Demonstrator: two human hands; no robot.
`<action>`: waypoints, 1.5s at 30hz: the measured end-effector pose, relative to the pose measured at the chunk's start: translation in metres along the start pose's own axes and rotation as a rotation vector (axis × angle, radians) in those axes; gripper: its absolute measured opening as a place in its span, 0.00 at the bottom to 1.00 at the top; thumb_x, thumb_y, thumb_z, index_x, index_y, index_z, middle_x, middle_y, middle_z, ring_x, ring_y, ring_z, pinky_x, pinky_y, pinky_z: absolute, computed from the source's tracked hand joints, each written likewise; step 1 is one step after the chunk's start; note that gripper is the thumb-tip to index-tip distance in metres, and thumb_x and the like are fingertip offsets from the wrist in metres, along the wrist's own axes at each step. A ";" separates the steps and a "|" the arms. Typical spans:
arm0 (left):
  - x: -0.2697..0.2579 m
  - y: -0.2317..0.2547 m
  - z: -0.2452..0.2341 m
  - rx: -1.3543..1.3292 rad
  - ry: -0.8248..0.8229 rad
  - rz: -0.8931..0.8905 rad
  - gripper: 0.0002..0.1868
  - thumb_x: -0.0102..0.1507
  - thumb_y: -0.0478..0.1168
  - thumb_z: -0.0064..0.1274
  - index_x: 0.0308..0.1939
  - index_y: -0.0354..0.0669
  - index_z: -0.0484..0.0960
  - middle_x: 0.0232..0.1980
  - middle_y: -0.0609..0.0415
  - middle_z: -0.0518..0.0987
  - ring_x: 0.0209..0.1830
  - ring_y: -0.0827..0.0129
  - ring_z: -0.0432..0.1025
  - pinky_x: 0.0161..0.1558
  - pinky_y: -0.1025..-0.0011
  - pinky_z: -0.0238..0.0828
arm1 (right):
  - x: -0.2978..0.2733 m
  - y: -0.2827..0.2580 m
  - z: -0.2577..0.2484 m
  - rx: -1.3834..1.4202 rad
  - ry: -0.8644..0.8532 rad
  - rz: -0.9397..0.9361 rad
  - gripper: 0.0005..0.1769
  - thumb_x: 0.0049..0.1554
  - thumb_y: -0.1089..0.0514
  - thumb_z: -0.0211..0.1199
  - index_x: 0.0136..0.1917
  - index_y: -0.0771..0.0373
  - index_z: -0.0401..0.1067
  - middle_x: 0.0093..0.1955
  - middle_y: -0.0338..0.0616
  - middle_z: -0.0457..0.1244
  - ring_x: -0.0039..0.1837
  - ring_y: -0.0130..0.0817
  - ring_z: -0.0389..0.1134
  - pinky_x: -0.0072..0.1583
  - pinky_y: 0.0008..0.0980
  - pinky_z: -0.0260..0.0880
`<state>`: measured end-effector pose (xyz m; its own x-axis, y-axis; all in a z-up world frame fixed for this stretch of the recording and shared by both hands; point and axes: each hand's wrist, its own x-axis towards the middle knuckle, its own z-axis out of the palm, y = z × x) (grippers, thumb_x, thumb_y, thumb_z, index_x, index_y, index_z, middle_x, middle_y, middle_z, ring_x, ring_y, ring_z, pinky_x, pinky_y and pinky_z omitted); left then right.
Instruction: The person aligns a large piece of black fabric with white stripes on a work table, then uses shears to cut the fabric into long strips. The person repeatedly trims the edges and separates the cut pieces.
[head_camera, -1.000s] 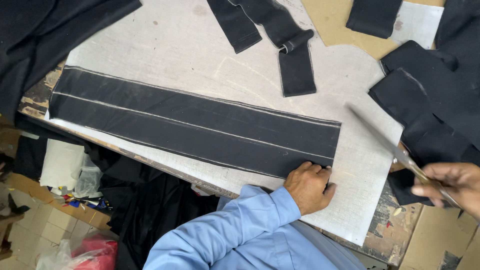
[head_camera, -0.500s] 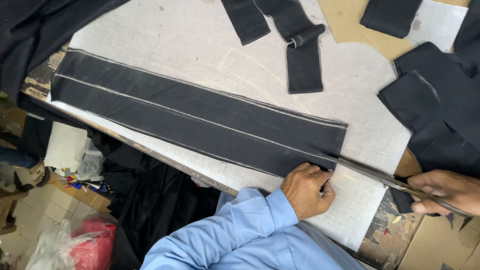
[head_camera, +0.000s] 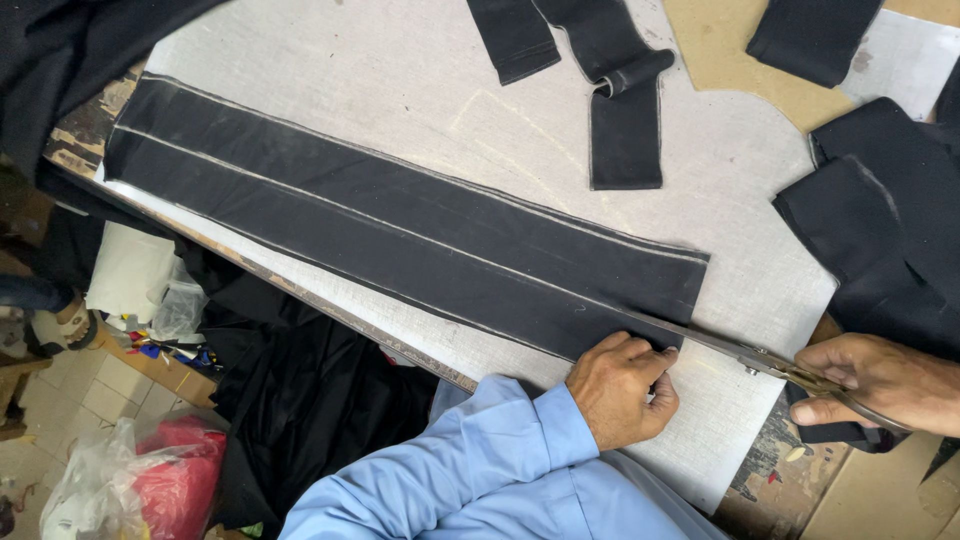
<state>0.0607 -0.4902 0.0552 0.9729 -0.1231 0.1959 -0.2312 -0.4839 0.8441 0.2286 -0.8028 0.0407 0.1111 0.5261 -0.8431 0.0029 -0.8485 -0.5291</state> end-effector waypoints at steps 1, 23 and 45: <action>0.000 0.000 0.000 -0.001 0.002 0.001 0.18 0.62 0.36 0.52 0.51 0.25 0.84 0.29 0.47 0.77 0.31 0.63 0.69 0.38 0.67 0.74 | 0.000 0.002 0.001 -0.037 0.052 0.182 0.30 0.45 0.35 0.79 0.40 0.65 0.76 0.27 0.47 0.67 0.31 0.35 0.68 0.35 0.34 0.70; -0.007 -0.016 0.006 -0.027 -0.029 -0.011 0.20 0.62 0.37 0.52 0.55 0.28 0.83 0.34 0.48 0.79 0.36 0.61 0.73 0.46 0.64 0.76 | 0.015 0.017 -0.012 0.037 -0.026 0.417 0.19 0.52 0.51 0.78 0.36 0.71 0.78 0.19 0.43 0.60 0.20 0.29 0.62 0.25 0.28 0.65; -0.016 -0.022 0.008 -0.125 0.018 0.040 0.18 0.63 0.38 0.53 0.55 0.34 0.84 0.35 0.50 0.79 0.37 0.62 0.74 0.46 0.67 0.77 | 0.041 -0.027 -0.002 -0.014 0.105 0.430 0.23 0.48 0.48 0.79 0.38 0.69 0.73 0.19 0.41 0.54 0.20 0.33 0.57 0.25 0.32 0.57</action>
<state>0.0503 -0.4842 0.0297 0.9630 -0.1238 0.2393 -0.2685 -0.3672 0.8905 0.2354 -0.7586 0.0203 0.2061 0.1166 -0.9716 -0.0520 -0.9902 -0.1299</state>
